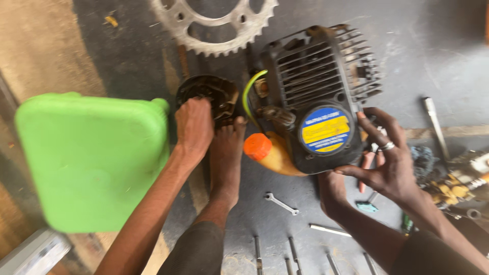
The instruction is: The person works on a small engine placed on a yellow container, using a screwdriver to tighten screws on the engine casing. They also handle a large metal sprocket and various small parts, placing them into a black container.
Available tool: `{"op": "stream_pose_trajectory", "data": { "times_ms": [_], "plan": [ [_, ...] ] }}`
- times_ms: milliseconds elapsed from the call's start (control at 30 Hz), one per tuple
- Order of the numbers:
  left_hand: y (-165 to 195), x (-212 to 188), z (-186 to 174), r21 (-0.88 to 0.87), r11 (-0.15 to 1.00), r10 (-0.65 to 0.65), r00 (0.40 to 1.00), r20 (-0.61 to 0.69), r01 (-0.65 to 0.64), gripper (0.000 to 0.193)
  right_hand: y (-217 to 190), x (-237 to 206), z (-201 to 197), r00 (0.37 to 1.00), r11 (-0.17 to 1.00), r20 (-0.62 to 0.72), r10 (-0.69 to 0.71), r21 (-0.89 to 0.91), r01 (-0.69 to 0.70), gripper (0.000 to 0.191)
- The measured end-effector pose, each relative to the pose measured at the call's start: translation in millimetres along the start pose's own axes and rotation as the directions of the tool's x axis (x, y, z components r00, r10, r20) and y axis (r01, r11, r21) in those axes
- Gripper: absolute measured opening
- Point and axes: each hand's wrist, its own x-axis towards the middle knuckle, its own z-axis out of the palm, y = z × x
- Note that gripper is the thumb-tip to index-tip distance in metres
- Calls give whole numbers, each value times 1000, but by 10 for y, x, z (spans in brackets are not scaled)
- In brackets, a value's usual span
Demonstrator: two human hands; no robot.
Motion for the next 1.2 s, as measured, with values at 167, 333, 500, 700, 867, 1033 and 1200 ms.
{"op": "stream_pose_trajectory", "data": {
  "times_ms": [167,333,500,700,867,1033,1200],
  "plan": [
    [80,45,54,80,997,-6,1000,-27,8,7,7,10,3,998,998,-19,-53,34,54,111],
    [24,36,115,110,991,-88,995,49,82,9,14,31,43,995,995,-34,-95,6,96,112],
    [-37,-21,101,93,995,-44,998,-41,48,16,8,17,69,993,993,-51,-102,51,105,112],
    [-42,-32,107,91,989,-123,992,33,119,14,-8,-4,79,997,995,-37,-68,65,71,111],
    [-60,-45,108,71,992,-107,994,31,104,9,-11,-13,84,998,994,-34,-48,94,51,112],
    [-65,-58,41,27,992,-122,992,21,121,14,13,-64,78,1000,993,-10,10,119,-9,112],
    [-193,-224,-158,-208,975,-105,989,-106,81,25,52,-112,105,1000,996,-14,23,87,-22,116]
  ]
}}
